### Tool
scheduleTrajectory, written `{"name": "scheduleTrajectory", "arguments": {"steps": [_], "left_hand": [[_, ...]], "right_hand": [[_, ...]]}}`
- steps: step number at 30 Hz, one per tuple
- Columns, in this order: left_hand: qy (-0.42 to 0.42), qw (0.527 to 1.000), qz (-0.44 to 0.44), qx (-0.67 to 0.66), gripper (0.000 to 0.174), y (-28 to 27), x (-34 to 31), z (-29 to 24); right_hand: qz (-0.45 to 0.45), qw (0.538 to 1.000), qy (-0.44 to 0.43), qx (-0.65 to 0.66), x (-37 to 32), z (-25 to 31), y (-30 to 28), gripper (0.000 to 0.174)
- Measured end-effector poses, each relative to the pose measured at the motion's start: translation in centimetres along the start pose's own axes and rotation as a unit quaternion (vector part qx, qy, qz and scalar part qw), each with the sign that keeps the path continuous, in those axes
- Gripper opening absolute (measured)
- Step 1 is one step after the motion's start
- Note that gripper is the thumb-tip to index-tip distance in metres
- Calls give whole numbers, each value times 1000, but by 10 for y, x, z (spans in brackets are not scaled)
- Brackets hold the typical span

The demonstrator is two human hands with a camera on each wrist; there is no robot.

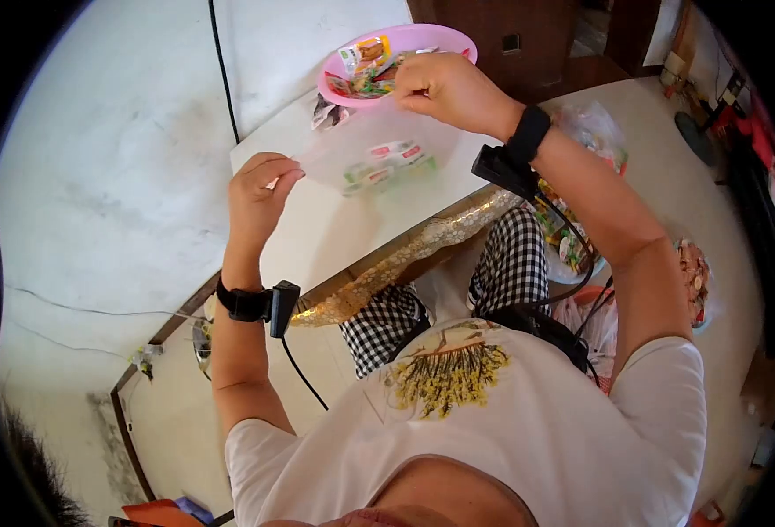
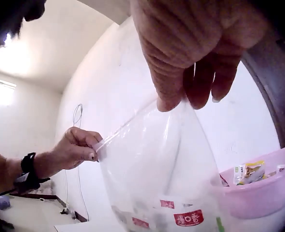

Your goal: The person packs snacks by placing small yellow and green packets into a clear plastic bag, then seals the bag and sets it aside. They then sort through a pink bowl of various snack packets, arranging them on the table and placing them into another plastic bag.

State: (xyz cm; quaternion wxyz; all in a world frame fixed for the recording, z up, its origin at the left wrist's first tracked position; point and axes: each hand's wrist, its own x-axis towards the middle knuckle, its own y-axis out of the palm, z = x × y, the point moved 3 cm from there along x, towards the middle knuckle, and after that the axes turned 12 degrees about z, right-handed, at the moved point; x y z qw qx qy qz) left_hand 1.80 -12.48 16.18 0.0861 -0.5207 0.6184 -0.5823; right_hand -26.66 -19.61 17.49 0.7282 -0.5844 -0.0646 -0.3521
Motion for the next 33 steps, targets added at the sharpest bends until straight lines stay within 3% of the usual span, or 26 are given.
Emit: {"name": "scheduleTrajectory", "arguments": {"steps": [8, 17, 33], "left_hand": [[-55, 997, 5, -54, 8, -27, -12, -1], [-75, 995, 19, -71, 5, -40, -20, -7], [-118, 991, -5, -54, 10, -30, -18, -6]], "right_hand": [[22, 997, -29, 74, 16, 15, 1, 9], [71, 982, 35, 171, 19, 14, 9, 19], [81, 976, 94, 180, 21, 4, 16, 11]]}}
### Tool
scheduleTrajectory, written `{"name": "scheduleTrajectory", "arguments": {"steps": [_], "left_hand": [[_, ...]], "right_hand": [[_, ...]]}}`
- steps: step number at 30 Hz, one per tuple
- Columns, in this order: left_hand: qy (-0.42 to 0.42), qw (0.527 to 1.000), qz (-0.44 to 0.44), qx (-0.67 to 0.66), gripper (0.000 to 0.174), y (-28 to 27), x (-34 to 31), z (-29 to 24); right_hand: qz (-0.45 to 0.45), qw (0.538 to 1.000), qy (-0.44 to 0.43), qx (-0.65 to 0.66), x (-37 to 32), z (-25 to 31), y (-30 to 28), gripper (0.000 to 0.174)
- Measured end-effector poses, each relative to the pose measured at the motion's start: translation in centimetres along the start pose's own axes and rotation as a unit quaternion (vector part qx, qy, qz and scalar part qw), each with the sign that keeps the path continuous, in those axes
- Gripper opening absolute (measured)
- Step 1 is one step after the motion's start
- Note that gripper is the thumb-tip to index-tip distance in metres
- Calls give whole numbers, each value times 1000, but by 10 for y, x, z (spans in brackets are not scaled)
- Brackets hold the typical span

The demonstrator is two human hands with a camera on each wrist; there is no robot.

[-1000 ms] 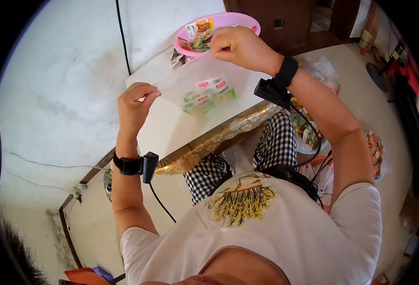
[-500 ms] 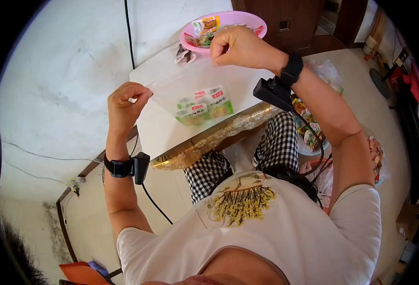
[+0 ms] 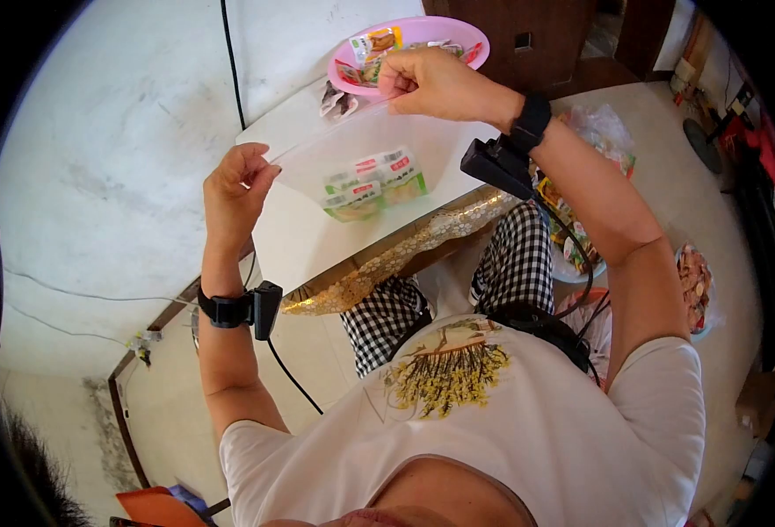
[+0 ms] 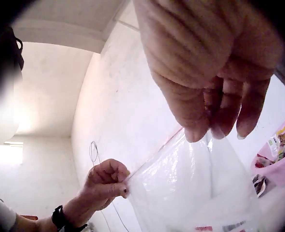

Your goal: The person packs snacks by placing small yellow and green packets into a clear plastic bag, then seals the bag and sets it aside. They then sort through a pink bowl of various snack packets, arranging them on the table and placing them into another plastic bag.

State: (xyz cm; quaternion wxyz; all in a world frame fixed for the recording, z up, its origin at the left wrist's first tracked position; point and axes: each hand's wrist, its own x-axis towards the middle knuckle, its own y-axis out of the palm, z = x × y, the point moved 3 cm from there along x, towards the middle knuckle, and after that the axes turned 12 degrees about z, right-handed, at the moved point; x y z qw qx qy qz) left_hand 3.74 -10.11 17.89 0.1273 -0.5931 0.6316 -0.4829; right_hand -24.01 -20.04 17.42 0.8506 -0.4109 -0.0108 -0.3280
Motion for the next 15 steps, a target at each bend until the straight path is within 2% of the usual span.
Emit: {"name": "scheduleTrajectory", "arguments": {"steps": [1, 4, 7, 10, 13, 15], "left_hand": [[-7, 1000, -5, -10, 11, 0, 0, 0], [57, 998, -7, 31, 14, 6, 2, 14], [-22, 982, 6, -188, 7, 23, 3, 40], [-16, 936, -37, -350, 4, 34, 3, 42], [-51, 913, -42, -402, 7, 39, 2, 47], [-33, 911, -32, -409, 8, 36, 1, 44]], "right_hand": [[-3, 1000, 6, 6, 0, -2, 3, 10], [2, 1000, -8, 16, 0, -14, 10, 7], [-18, 994, -3, 104, -1, -31, 19, 7], [-43, 972, 38, 229, -5, -38, 28, 10], [-78, 941, 44, 327, -6, -42, 37, 13], [-94, 921, 30, 377, -6, -41, 40, 13]]}}
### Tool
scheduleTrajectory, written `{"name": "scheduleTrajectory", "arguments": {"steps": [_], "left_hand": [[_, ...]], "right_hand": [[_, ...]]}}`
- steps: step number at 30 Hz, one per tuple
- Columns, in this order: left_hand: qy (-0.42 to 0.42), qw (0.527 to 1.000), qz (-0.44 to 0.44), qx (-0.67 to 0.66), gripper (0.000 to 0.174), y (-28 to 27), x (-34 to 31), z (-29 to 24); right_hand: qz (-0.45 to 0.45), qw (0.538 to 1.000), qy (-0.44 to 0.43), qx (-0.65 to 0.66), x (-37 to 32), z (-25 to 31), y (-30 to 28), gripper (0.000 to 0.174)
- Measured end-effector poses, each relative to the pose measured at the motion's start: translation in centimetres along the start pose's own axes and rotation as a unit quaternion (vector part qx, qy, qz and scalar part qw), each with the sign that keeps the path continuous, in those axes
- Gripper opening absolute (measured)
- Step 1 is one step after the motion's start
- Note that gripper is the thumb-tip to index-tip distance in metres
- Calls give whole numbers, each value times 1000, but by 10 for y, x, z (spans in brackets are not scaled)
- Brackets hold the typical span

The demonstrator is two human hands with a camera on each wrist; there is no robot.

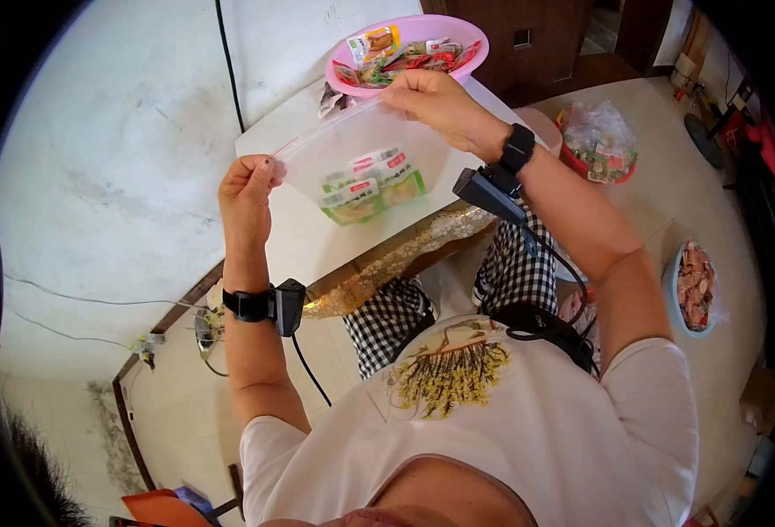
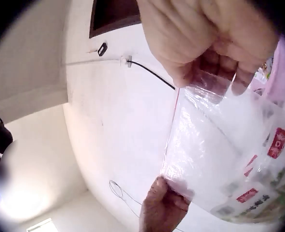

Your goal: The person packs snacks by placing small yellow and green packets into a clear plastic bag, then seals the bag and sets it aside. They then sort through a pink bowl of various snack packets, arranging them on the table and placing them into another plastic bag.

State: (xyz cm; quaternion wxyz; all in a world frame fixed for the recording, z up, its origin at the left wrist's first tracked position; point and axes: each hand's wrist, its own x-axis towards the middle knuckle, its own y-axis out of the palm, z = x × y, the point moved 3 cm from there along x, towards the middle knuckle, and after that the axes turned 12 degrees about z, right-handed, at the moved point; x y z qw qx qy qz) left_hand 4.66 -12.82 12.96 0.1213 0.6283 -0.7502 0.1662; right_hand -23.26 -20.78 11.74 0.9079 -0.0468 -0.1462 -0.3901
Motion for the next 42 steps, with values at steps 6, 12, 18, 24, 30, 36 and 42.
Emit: {"name": "scheduleTrajectory", "arguments": {"steps": [6, 12, 18, 24, 30, 36, 42], "left_hand": [[-36, 998, 4, -53, 9, -8, 0, 9], [-20, 990, -68, 126, 7, -13, 8, 18], [230, 830, -85, 502, 25, 43, 17, -47], [164, 876, 72, 447, 18, 79, 42, -42], [31, 919, 131, 370, 10, 73, 42, -46], [-19, 922, 132, 364, 10, 44, 26, -43], [-4, 902, 126, 413, 13, 15, 7, -34]], "right_hand": [[44, 985, -25, 163, 1, 1, 14, 9], [48, 978, -23, 202, 9, -4, 21, 9], [7, 981, -16, 192, 7, -5, 32, 11], [-12, 993, -38, 107, 3, 3, 44, 12], [-7, 998, -54, 37, -3, 5, 44, 9], [2, 998, -34, 51, -5, 6, 42, 12], [9, 997, -45, 64, -1, 0, 40, 12]]}}
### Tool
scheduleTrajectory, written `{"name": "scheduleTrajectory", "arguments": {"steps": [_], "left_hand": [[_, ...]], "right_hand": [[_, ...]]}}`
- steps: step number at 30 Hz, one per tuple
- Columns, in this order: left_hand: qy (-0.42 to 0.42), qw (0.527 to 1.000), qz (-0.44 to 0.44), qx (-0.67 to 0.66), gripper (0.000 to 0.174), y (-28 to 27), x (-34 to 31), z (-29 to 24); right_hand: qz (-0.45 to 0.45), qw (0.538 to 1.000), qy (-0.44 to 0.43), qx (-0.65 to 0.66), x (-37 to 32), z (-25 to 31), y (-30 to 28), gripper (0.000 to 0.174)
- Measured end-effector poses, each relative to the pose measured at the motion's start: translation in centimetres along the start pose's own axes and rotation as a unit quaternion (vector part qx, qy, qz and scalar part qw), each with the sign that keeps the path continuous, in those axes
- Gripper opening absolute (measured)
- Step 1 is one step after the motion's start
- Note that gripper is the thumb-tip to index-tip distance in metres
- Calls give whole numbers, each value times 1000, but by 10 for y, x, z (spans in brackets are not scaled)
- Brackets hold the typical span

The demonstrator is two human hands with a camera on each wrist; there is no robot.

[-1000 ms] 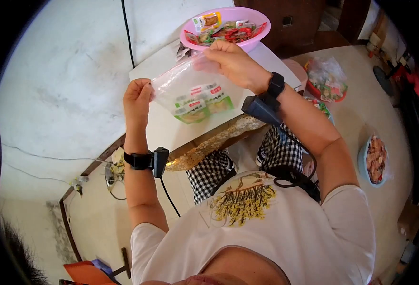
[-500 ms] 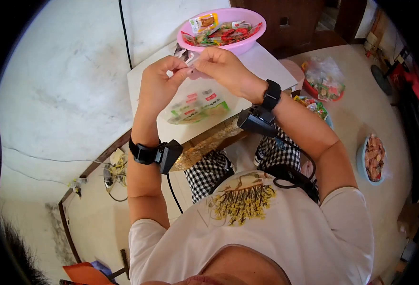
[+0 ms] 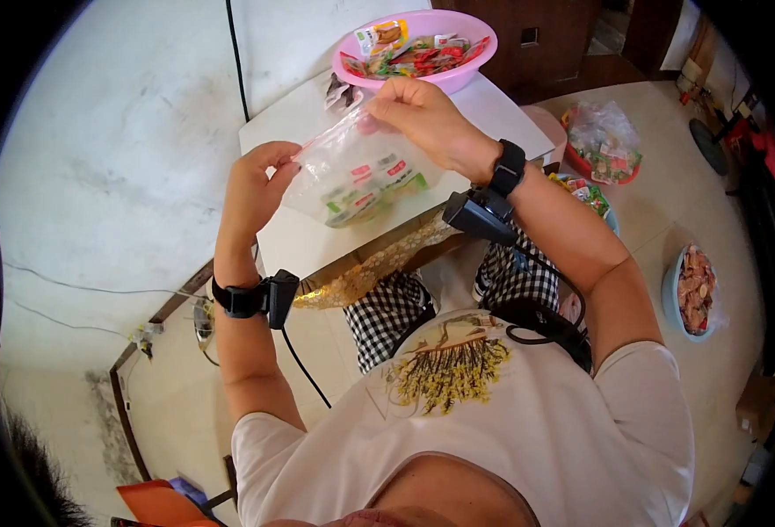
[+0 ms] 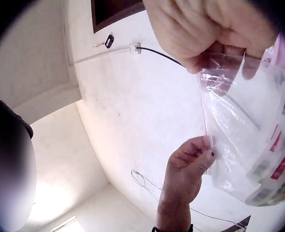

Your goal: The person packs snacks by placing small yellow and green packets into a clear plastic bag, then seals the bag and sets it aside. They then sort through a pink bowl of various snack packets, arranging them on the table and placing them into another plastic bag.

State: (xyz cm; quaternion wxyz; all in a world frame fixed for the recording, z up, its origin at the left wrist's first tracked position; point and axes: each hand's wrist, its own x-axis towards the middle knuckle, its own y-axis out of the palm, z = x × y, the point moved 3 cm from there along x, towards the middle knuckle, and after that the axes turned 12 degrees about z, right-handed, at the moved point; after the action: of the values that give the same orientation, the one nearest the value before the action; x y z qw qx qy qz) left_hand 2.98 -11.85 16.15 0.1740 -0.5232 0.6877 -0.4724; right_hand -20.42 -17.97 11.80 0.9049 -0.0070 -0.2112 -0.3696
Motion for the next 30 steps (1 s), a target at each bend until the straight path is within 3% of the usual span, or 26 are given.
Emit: {"name": "scheduleTrajectory", "arguments": {"steps": [5, 11, 14, 20, 23, 26, 29, 30], "left_hand": [[-8, 1000, -22, 5, 10, -3, -19, 18], [-15, 986, -93, -140, 8, 2, -31, 47], [-41, 940, -121, -317, 9, 9, -34, 61], [87, 861, -213, -453, 6, 14, -27, 54], [100, 786, -207, -574, 8, 21, -20, 40], [42, 781, -245, -573, 7, 25, -18, 41], [46, 776, -250, -577, 7, 26, -15, 45], [47, 779, -251, -573, 7, 27, -15, 45]], "right_hand": [[-2, 1000, -1, 16, 1, 0, 1, 13], [-4, 1000, -1, 17, 1, 0, -1, 13], [-8, 1000, -4, 13, 1, 2, -2, 14], [-10, 995, 20, -93, 1, 9, -9, 18], [-19, 985, 81, -151, 2, 0, -20, 20], [-66, 944, -11, -324, 12, 3, -28, 23], [-79, 857, -232, -453, 26, 38, 10, 28], [-39, 842, -210, -495, 32, 40, 20, 27]]}}
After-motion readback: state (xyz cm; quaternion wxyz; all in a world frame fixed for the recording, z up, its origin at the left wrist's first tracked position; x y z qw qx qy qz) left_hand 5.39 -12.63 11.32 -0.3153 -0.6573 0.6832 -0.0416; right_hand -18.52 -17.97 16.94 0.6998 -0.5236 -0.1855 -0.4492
